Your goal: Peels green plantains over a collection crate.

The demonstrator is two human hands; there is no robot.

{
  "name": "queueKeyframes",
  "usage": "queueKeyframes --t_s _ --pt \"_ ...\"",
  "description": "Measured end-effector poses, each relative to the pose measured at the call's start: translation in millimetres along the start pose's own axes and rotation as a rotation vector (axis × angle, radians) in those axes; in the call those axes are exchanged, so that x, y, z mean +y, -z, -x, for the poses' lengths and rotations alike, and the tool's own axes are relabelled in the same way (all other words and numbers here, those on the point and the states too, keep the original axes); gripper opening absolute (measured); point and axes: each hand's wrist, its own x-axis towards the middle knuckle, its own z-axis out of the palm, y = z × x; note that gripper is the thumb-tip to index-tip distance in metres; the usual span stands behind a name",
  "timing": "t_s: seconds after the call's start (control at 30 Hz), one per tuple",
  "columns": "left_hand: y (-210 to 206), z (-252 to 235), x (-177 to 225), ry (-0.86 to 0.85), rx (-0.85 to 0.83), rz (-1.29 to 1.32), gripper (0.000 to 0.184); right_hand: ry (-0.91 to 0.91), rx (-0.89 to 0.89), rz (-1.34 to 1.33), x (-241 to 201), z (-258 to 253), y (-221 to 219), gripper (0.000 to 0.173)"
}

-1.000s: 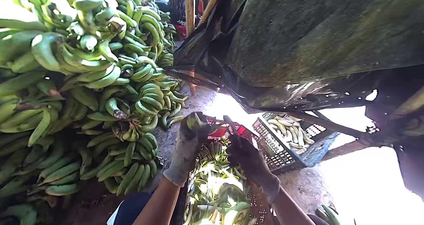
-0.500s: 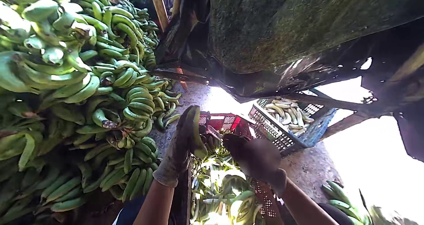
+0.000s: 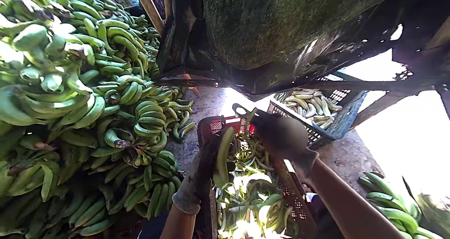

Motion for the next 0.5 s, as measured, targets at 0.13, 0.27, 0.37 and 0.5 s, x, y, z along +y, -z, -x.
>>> queueKeyframes --t_s 0.13,0.27,0.37,0.5 --pt "4.9 -15.1 2.0 -0.248 0.368 -0.187 0.041 0.176 -0.305 -0.096 -23.3 39.1 -14.8 0.043" --pt "-2.9 -13.1 -1.7 -0.303 0.342 -0.163 0.041 0.321 -0.264 0.039 -26.6 33.8 -24.6 0.045" --pt "-9.3 -2.3 -7.0 -0.187 0.147 -0.249 0.044 0.344 -0.035 0.067 -10.4 5.9 -13.4 0.028" --pt "-15.0 -1.9 -4.7 -0.088 0.091 -0.203 0.043 0.152 0.057 -0.046 -3.4 -4.2 7.8 0.037"
